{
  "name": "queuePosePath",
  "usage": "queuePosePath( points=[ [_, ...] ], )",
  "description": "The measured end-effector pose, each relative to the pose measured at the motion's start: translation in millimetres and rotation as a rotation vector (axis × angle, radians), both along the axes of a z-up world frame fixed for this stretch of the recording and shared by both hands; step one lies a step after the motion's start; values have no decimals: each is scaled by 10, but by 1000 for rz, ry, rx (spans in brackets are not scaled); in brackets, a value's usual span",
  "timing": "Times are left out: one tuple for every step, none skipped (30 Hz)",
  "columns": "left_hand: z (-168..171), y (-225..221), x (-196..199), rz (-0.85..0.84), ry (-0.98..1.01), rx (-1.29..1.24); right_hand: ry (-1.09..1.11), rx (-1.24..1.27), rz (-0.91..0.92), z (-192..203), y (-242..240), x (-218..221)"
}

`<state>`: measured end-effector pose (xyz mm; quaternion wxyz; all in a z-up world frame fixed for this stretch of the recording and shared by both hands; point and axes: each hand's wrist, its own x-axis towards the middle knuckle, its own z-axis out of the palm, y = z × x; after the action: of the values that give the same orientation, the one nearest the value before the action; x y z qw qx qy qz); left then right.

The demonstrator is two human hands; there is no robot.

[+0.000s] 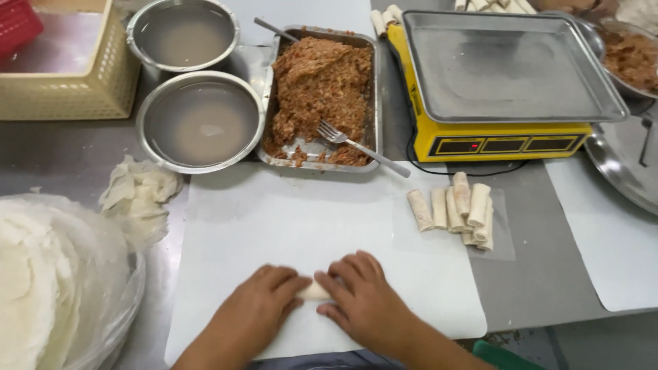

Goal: Peeling spring roll wrappers, adding meat filling with a fork, rolling them into shape, and weighing the finished products.

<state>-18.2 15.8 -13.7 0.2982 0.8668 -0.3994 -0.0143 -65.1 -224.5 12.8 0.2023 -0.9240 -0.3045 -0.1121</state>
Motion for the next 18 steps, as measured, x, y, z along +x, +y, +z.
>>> queuePosePath(
  points=[
    [-12,10,-74,-61,-6,34,2,36,24,16,-6,-94],
    [-28,24,-155,-123,-11,70,4,72,46,26,-7,-200],
    [-14,19,-166,-135,-13,70,2,72,34,56,-39,-250],
    [4,17,-180,-211,10,88,84,175,59,90,-69,-296],
    [20,17,-195,-287,33,106,165,278,83,123,-97,-342],
    [153,-59,-156,-293,33,106,165,279,77,198,-167,-329],
    [284,-138,-120,-268,129,133,214,379,44,272,-238,-320],
    [417,-215,-89,-244,226,161,264,481,7,344,-307,-321],
    [473,-346,-17,-253,227,163,264,483,-1,346,-424,-309],
    [532,-486,64,-168,131,-57,248,459,-218,353,-550,-290],
    [596,-629,142,-84,37,-278,231,431,-434,365,-677,-274],
    [566,-766,227,-94,32,-280,223,431,-442,324,-806,-179],
    [539,-905,313,-34,69,-269,-35,267,-527,286,-938,-84],
    [513,-1046,387,28,108,-257,-288,96,-601,249,-1074,2],
    [512,-1199,446,20,106,-257,-292,95,-609,163,-1145,26],
    [511,-1350,514,73,158,-38,-329,-89,-675,77,-1215,61],
    [511,-1504,586,128,207,182,-365,-275,-739,-9,-1287,102],
    [460,-1611,643,124,201,179,-371,-276,-743,6,-1393,62]
  ],
)
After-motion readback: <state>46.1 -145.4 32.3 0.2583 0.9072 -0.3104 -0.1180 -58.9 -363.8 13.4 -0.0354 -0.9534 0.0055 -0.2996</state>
